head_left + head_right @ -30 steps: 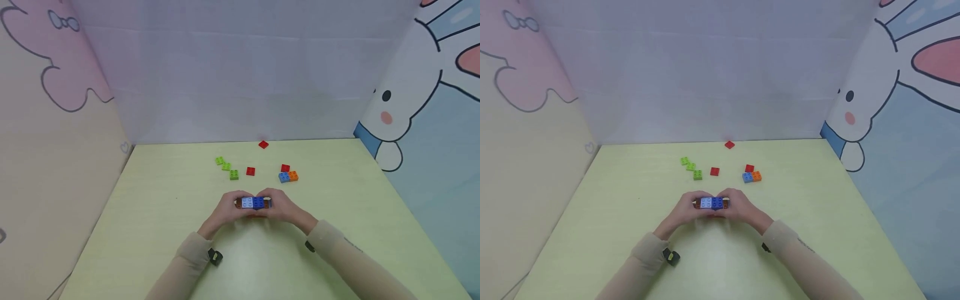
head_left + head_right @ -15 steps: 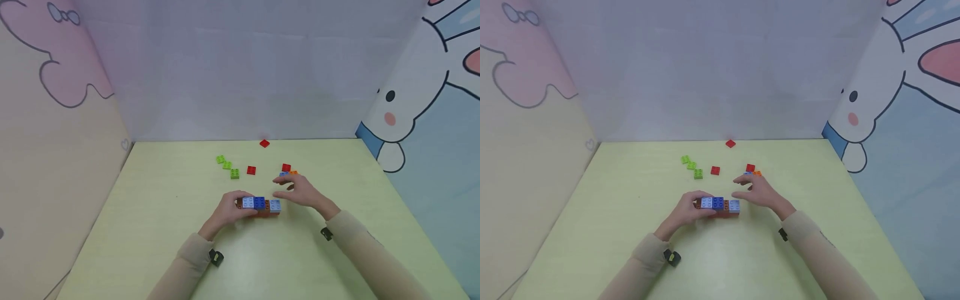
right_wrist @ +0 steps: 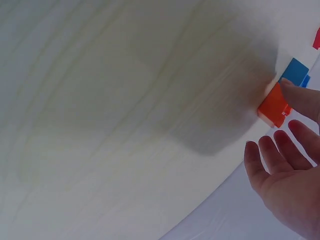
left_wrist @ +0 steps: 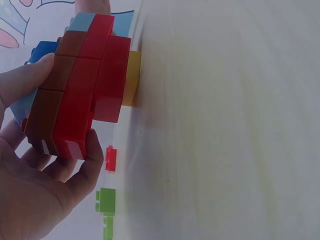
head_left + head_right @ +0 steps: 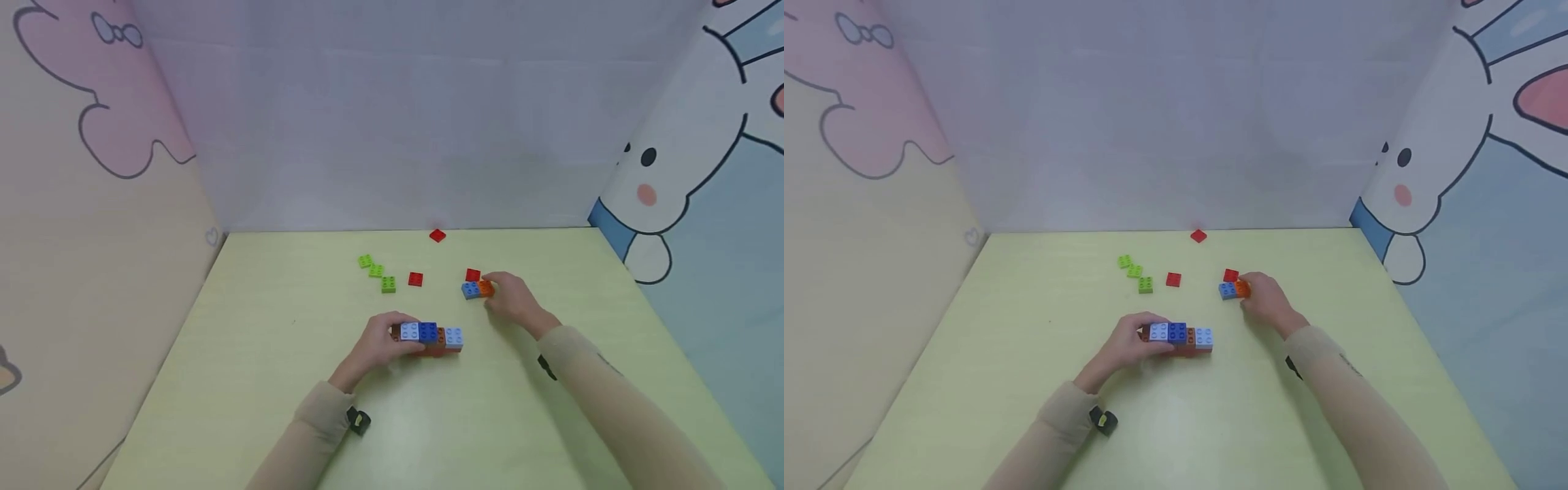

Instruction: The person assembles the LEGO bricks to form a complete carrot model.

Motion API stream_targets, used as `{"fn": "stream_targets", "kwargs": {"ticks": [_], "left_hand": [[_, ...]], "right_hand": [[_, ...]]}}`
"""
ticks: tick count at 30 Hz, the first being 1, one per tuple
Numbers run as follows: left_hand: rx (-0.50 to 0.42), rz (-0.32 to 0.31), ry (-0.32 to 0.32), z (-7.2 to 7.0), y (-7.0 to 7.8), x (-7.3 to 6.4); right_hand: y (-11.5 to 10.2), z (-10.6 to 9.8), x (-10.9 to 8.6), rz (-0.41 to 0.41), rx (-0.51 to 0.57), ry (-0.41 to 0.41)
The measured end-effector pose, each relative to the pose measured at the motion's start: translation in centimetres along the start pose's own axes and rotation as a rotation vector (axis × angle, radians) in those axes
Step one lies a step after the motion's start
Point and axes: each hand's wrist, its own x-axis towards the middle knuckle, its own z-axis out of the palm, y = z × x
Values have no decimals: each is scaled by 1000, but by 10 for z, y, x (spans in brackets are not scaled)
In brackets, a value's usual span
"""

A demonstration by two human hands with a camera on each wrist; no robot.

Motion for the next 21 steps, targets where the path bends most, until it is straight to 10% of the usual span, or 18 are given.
{"fn": "stream_targets", "kwargs": {"ticks": [21], "left_hand": [[9,-12,2,0,3,0]], "right_hand": [[12,11,4,10,-3,15]]}}
